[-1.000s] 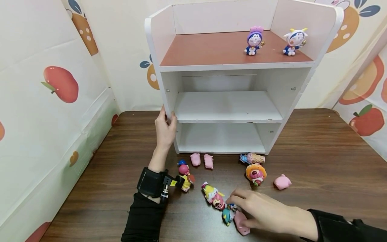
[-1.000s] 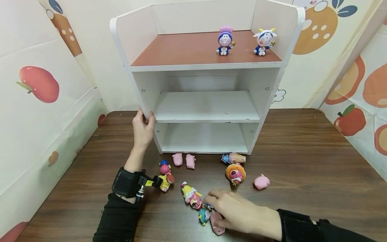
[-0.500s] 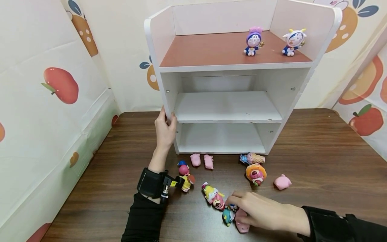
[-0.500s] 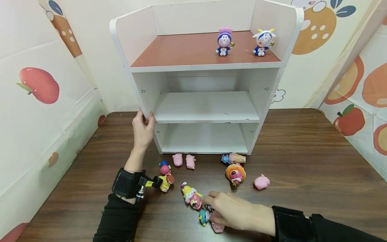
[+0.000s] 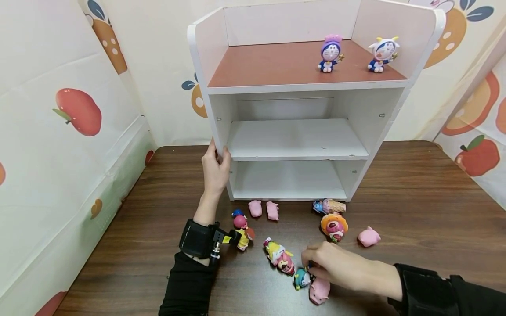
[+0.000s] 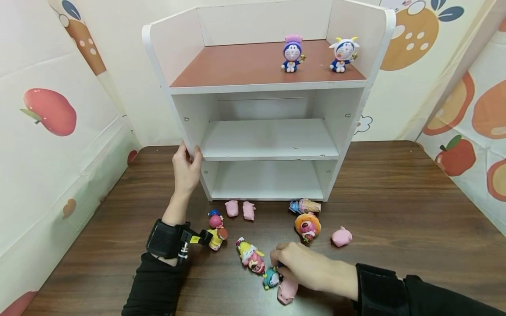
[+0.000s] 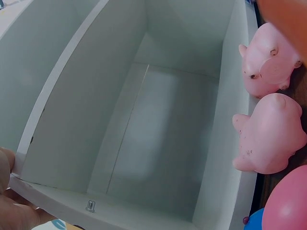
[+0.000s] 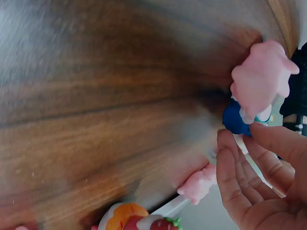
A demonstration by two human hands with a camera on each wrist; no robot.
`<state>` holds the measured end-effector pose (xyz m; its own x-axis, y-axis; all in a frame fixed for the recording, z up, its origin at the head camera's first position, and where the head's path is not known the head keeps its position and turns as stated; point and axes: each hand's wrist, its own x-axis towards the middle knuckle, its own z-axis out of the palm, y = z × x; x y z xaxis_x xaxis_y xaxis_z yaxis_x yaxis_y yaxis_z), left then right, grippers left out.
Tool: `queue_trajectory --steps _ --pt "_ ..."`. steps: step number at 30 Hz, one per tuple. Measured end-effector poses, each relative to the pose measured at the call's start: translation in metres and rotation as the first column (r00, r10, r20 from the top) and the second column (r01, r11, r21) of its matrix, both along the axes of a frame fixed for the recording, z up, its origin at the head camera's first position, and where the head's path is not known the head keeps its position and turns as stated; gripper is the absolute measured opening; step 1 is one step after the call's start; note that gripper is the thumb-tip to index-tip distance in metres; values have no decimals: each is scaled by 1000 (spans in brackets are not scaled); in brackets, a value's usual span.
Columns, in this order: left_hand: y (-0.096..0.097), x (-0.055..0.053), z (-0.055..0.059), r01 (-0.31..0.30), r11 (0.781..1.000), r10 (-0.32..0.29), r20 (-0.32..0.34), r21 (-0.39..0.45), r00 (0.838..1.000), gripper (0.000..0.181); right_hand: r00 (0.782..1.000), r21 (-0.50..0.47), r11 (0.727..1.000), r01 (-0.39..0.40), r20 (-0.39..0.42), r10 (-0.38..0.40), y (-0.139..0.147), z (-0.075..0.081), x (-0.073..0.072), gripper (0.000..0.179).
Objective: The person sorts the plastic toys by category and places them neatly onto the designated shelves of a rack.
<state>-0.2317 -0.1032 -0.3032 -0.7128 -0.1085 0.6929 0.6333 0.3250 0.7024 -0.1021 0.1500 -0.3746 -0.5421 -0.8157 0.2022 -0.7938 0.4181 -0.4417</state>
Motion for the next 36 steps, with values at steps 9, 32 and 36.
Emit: queue_trajectory --steps 9,32,36 --pt "0 1 1 2 1000 -2 -8 -1 1000 32 995 57 994 94 31 -96 5 10 -8 18" --pt "0 1 0 0 1000 0 -13 -6 1000 31 963 173 949 263 -110 -247 10 13 -18 26" --pt "0 1 0 0 1000 0 -14 -7 1000 31 966 255 934 250 -132 -222 0 24 -20 25"
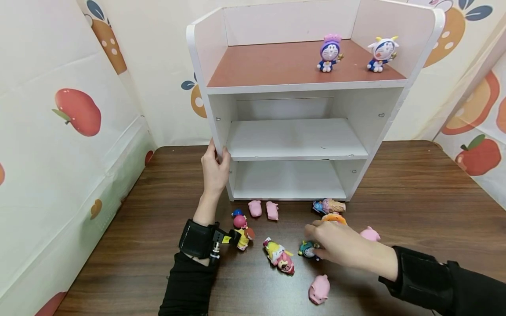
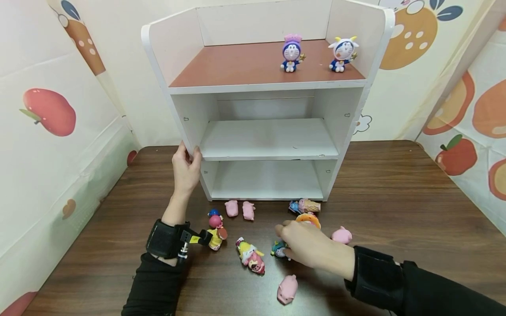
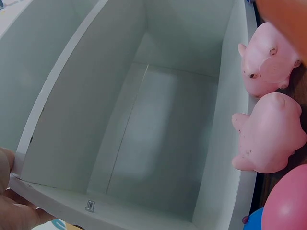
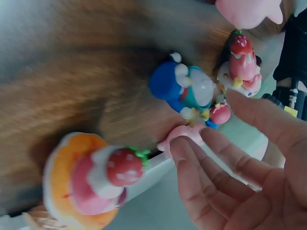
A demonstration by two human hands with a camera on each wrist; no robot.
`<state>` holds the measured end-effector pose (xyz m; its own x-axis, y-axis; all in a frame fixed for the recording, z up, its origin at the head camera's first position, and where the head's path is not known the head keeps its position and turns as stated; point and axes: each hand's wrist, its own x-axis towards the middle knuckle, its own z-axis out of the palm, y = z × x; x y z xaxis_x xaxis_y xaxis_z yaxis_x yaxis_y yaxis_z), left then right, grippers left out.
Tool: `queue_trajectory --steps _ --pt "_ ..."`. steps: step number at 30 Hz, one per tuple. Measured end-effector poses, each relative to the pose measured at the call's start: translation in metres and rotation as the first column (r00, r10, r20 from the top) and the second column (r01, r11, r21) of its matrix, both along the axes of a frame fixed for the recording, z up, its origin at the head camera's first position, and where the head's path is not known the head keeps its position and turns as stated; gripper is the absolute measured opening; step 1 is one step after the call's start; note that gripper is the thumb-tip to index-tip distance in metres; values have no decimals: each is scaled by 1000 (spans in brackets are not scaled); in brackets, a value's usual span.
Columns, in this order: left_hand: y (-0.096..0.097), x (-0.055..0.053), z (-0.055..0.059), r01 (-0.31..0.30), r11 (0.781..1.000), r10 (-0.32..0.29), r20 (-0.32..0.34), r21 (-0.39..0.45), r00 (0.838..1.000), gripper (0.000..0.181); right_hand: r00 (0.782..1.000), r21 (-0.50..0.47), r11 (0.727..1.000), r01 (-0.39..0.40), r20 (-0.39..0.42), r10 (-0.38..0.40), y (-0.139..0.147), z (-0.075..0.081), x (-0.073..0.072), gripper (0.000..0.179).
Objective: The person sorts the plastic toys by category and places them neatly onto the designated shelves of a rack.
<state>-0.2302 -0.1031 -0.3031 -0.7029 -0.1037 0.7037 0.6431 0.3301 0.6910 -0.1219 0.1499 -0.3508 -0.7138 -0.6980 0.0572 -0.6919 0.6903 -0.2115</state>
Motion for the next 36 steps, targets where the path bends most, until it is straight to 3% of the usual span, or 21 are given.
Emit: queue_trajectory --steps 5,14,31,36 --pt "0 0 -1 -2 1000 2 0 0 1000 32 999 109 994 -15 48 10 -16 8 -1 28" --pt "0 0 0 -3 1000 3 1 2 1000 31 995 302 953 4 94 -34 -33 7 -4 30" --pt "0 0 -1 10 1000 -10 12 9 1000 32 982 353 935 18 171 -83 -41 5 -9 17" --pt "0 0 -1 8 1000 -9 15 9 1000 32 957 307 950 54 255 -137 -39 7 -12 16"
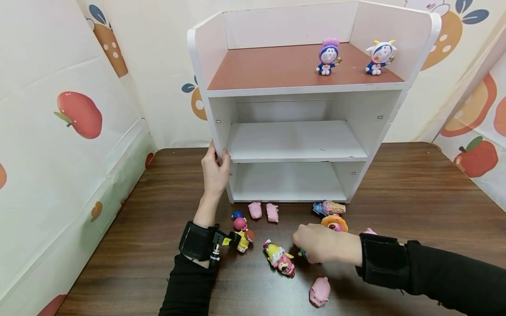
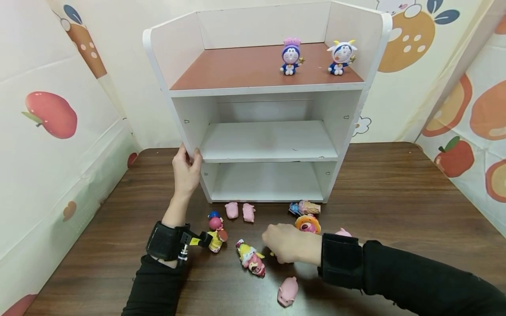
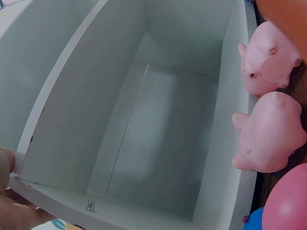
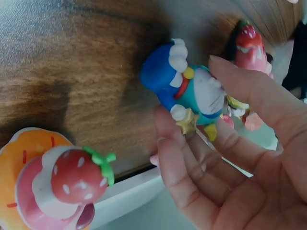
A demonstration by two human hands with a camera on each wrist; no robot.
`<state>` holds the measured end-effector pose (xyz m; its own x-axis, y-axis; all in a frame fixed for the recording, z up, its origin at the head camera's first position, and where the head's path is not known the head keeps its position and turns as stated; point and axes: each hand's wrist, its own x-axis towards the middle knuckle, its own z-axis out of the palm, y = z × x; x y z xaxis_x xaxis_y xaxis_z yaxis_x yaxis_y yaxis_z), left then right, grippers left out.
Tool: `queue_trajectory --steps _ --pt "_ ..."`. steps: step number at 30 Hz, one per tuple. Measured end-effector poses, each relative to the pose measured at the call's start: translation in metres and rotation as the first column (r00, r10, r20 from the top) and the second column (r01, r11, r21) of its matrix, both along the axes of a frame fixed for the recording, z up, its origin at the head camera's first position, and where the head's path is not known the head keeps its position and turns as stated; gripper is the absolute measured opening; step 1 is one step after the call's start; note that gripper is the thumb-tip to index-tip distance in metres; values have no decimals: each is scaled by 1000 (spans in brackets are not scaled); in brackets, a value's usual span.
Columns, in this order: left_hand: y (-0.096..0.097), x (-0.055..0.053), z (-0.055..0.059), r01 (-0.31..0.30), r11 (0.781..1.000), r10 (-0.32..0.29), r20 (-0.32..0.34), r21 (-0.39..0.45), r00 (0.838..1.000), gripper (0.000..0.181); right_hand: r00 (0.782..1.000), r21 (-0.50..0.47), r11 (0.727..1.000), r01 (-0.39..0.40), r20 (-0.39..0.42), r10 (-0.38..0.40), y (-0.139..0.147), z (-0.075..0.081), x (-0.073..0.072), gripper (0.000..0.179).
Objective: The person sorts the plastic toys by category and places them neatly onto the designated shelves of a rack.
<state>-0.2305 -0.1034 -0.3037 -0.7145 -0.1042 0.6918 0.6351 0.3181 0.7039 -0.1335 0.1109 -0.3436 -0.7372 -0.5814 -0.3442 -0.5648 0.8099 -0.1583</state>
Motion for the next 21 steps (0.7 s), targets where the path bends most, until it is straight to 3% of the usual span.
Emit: queue_trajectory --steps 2,5,11,21 --pt "0 0 0 0 1000 0 2 1 1000 32 999 -56 998 37 37 -35 2 2 -2 17" --pt "0 0 0 8 1000 -8 4 7 1000 32 999 -161 987 29 37 -23 7 4 -4 18" --pt "0 0 0 24 1000 -24 2 17 1000 33 994 -334 940 -73 -99 42 20 1 -9 24" --pt "0 0 0 25 1000 -25 12 15 1000 34 978 -501 860 -103 -209 -4 31 -12 -9 25"
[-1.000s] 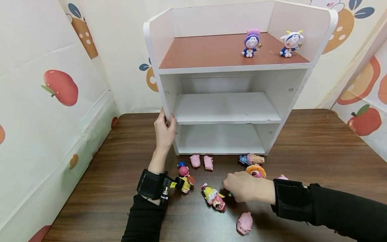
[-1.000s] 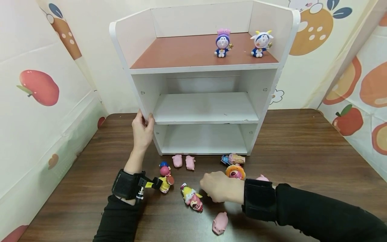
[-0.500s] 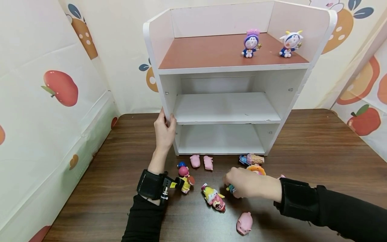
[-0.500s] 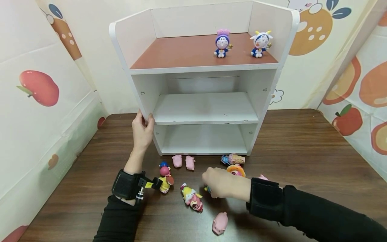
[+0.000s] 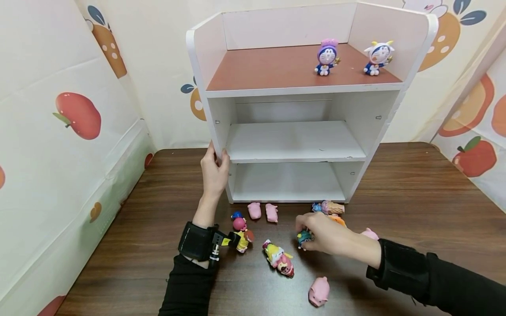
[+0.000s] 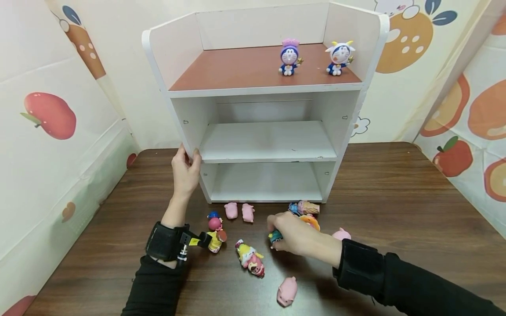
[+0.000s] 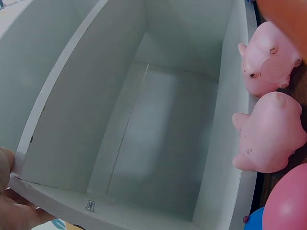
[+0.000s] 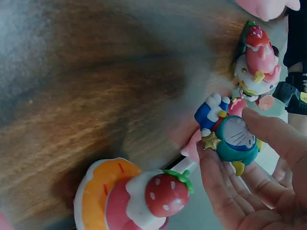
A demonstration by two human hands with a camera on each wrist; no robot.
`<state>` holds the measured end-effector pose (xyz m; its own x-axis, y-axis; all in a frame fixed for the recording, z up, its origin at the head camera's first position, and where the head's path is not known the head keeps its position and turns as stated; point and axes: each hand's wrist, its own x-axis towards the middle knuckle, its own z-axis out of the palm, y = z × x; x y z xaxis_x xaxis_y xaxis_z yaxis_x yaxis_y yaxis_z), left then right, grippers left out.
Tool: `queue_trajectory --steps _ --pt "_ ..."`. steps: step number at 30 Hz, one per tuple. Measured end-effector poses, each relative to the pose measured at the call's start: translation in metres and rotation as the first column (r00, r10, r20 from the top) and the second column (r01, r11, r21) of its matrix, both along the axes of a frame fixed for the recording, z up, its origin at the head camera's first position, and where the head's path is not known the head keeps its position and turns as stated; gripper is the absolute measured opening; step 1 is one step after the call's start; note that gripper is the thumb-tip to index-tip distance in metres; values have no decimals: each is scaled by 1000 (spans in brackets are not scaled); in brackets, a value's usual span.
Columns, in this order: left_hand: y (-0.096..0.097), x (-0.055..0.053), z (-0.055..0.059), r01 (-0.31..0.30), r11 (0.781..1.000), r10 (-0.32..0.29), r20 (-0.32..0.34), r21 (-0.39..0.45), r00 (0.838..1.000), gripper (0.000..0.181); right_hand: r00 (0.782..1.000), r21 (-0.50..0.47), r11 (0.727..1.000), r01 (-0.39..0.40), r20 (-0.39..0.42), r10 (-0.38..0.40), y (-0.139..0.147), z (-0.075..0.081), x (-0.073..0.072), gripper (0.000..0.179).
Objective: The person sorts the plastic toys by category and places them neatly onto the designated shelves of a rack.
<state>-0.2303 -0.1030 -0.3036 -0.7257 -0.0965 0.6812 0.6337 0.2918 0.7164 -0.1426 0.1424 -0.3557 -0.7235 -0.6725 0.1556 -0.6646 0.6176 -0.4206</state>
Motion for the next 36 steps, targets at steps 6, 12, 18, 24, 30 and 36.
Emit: queue_trajectory --steps 6,12,18,24,30,36 --pt "-1 0 1 -2 1000 2 2 4 1000 33 999 -44 999 7 -33 -9 1 -1 1 23" --pt "-2 0 1 -5 1000 5 -6 2 1000 33 998 -45 998 42 -54 -44 1 4 3 22" --pt "-1 1 1 -24 1000 24 -17 -19 1000 33 994 -63 997 44 -100 -50 1 14 4 22" --pt "-1 1 1 -26 999 26 -21 -22 999 32 989 -90 995 37 -141 -50 0 43 3 20" --pt "-1 0 0 -9 1000 9 -23 -8 1000 34 973 -94 995 17 -228 -38 -4 73 0 21" --pt "-1 -1 0 -12 1000 12 -28 -8 1000 33 965 -67 998 21 -258 -38 -10 103 -2 22"
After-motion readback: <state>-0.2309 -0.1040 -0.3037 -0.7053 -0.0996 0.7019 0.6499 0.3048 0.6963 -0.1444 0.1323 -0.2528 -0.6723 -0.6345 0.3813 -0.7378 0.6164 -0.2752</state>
